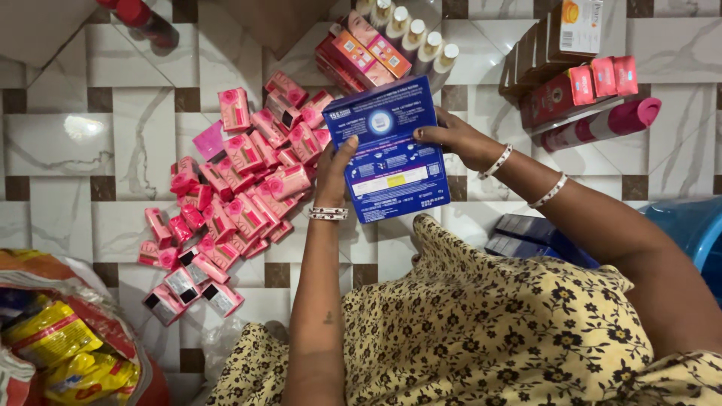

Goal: The person sits on a tiled floor and organizes various packaged items, including pink boxes, yellow snack packets, and blue boxes, into neat piles. They also place some items into a large woven bag.

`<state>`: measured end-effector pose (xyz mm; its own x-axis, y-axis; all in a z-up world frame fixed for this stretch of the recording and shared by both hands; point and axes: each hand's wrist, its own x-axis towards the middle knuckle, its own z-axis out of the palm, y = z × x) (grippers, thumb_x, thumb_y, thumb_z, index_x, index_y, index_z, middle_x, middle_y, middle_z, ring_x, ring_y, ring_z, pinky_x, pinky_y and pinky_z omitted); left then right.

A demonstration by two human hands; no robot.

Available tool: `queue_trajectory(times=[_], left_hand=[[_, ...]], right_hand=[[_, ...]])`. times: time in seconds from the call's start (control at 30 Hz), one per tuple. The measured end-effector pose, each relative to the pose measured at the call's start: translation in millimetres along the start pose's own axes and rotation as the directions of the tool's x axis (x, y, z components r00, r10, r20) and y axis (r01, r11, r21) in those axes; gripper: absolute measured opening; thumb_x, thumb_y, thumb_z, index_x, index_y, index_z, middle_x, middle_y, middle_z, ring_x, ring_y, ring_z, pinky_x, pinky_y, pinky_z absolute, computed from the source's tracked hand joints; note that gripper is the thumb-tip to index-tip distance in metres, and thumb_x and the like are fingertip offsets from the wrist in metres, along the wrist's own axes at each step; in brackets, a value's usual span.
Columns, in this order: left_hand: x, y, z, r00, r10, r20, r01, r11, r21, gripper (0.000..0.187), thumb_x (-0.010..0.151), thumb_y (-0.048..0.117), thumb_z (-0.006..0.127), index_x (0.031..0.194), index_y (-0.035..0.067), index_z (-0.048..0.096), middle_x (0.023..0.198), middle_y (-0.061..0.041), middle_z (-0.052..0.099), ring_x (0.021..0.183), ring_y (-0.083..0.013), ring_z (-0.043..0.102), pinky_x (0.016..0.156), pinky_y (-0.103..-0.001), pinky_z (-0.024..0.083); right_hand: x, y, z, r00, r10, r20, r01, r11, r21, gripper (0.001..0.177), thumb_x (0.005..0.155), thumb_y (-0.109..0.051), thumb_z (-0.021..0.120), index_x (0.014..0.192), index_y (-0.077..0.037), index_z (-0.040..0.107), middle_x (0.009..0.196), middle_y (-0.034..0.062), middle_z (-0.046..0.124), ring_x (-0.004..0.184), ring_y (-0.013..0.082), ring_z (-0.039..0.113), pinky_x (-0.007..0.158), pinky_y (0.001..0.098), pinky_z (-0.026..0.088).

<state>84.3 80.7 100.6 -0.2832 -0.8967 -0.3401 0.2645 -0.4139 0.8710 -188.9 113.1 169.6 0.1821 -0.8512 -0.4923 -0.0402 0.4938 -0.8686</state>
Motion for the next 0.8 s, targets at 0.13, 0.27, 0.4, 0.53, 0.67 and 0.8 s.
queue_trajectory(times=[0.13,0.27,0.4,0.53,0.67,0.8], left_hand=[[-4,0,-7,0.991,-0.010,0.133,0.075,0.867,-0.492,0.051,0.096,0.036,0.074,0.130,0.001,0.060,0.115,-0.012,0.070,0.099,-0.0215,0.071,0.089,-0.037,0.059],[-9,-6,-22,0.989,0.050,0.140,0.058,0.735,-0.675,0.054,0.097,0.040,0.071,0.132,0.000,0.059,0.118,-0.017,0.071,0.102,-0.0272,0.073,0.091,-0.041,0.060],[-13,-12,-35,0.994,0.039,0.104,0.052,0.664,-0.746,0.063,0.097,0.046,0.069,0.136,-0.003,0.058,0.123,-0.020,0.070,0.106,-0.0300,0.072,0.096,-0.043,0.060],[-17,-9,-42,0.999,0.038,0.036,0.001,0.674,-0.739,0.067,0.093,0.049,0.068,0.138,0.001,0.057,0.127,-0.018,0.069,0.111,-0.0310,0.070,0.100,-0.045,0.057],[-26,-9,-48,0.999,0.035,0.010,-0.017,0.707,-0.707,0.065,0.093,0.046,0.070,0.139,0.001,0.058,0.130,-0.016,0.068,0.116,-0.0305,0.067,0.104,-0.045,0.053],[-29,-12,-46,1.000,0.016,0.019,0.003,0.688,-0.725,0.063,0.091,0.038,0.074,0.137,-0.001,0.057,0.129,-0.016,0.068,0.116,-0.0307,0.067,0.107,-0.046,0.052]], right_hand=[[-8,-23,12,0.999,-0.032,0.022,0.033,0.998,-0.053,0.102,0.082,-0.051,0.069,0.161,-0.005,0.023,0.148,0.0174,0.053,0.135,0.0280,0.053,0.110,0.0444,0.043],[-15,-49,20,0.988,-0.112,0.107,0.119,0.991,-0.064,0.097,0.091,-0.052,0.064,0.162,-0.003,0.020,0.160,0.0126,0.040,0.144,0.0249,0.044,0.114,0.0431,0.040],[-25,-70,34,0.969,-0.152,0.196,0.162,0.986,-0.036,0.085,0.095,-0.048,0.060,0.161,-0.002,0.032,0.153,0.0197,0.053,0.140,0.0293,0.051,0.118,0.0419,0.039],[-32,-97,48,0.964,-0.189,0.186,0.210,0.972,-0.103,0.077,0.098,-0.043,0.060,0.159,-0.002,0.036,0.158,0.0178,0.048,0.144,0.0264,0.046,0.118,0.0405,0.036],[-40,-114,63,0.984,-0.145,0.106,0.173,0.921,-0.348,0.080,0.091,-0.040,0.067,0.159,-0.009,0.039,0.157,0.0154,0.045,0.141,0.0263,0.047,0.114,0.0391,0.038],[-41,-116,67,0.998,-0.023,0.054,0.039,0.953,-0.302,0.090,0.087,-0.041,0.075,0.165,-0.015,0.038,0.153,0.0179,0.054,0.129,0.0371,0.062,0.092,0.0529,0.055]])
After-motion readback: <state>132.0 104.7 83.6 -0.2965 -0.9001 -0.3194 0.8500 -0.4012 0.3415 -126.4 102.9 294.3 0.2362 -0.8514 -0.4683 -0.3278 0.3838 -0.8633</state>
